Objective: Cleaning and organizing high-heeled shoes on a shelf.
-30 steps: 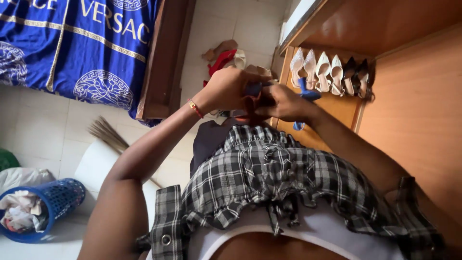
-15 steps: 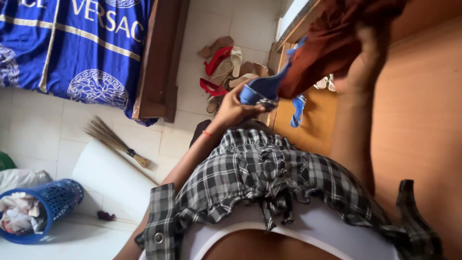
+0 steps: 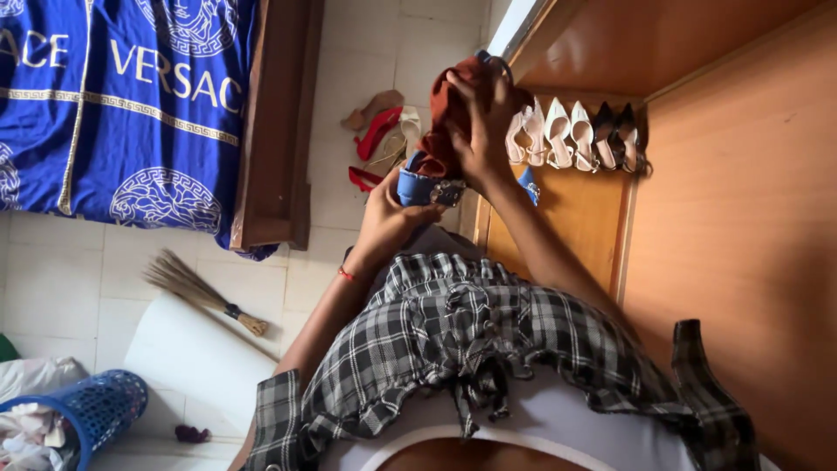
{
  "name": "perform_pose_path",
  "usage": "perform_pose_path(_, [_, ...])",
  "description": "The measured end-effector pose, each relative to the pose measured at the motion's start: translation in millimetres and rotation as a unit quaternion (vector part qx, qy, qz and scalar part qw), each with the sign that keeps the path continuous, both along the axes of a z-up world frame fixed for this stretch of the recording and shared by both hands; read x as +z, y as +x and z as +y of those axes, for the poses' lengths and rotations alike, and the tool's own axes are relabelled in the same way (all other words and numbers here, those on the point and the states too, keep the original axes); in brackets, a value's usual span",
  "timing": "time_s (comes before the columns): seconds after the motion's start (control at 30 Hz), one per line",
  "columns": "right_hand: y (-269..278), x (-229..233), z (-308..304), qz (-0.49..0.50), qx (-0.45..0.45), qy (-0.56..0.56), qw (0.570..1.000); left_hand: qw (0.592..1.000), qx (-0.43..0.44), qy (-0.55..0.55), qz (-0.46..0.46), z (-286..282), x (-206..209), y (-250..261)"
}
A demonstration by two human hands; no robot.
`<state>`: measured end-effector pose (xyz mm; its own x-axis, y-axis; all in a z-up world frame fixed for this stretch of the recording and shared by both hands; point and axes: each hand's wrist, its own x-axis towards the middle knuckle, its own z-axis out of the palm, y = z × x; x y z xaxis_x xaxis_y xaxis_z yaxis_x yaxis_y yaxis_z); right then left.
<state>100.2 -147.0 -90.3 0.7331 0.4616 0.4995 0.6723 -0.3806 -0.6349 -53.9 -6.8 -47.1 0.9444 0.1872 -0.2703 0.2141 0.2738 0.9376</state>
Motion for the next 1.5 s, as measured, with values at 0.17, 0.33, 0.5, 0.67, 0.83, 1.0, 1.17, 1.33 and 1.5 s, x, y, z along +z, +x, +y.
perform_pose_path(0.17, [4.8,18.5,1.0,0.014,-0.034,-0.049,0.998,0.993,0.030,-0.114,-0.002,2.5,-8.0,-3.6])
perform_pose_path(0.33, [-8.5,44.5,-0.6,-0.036,0.140,-0.110,0.983,0.981,0.101,-0.167,0.014,7.9,-14.4,-10.7])
perform_pose_path(0.5, [-38.9,126.2,1.4,0.279,0.146,-0.051,0.948,0.995,0.082,-0.023,-0.049,28.8,-10.3,-15.2])
perform_pose_path(0.67, [-45.3,134.2,-1.9,0.133,0.106,-0.032,0.985,0.976,0.056,0.132,-0.162,38.1,41.1,-12.9])
perform_pose_path(0.83, [-39.1,116.1,-17.3,0.190,0.250,-0.202,0.928,0.852,-0.008,0.457,-0.256,61.0,87.5,-5.5])
perform_pose_path(1.0, [-44.0,102.7,-25.5,0.213,0.405,-0.120,0.881,0.796,-0.160,0.545,-0.212,65.5,101.2,0.3])
perform_pose_path(1.17, [-51.2,43.4,-32.2,0.438,0.396,-0.144,0.794,0.752,-0.254,0.596,-0.120,58.4,99.1,14.2])
perform_pose_path(1.33, [-74.1,32.9,-19.1,0.568,0.430,0.118,0.692,0.782,-0.233,0.566,-0.118,63.6,92.6,20.5])
perform_pose_path(1.5, [-66.8,64.4,-12.3,0.585,0.305,0.213,0.721,0.878,-0.201,0.409,-0.148,57.3,89.1,15.2])
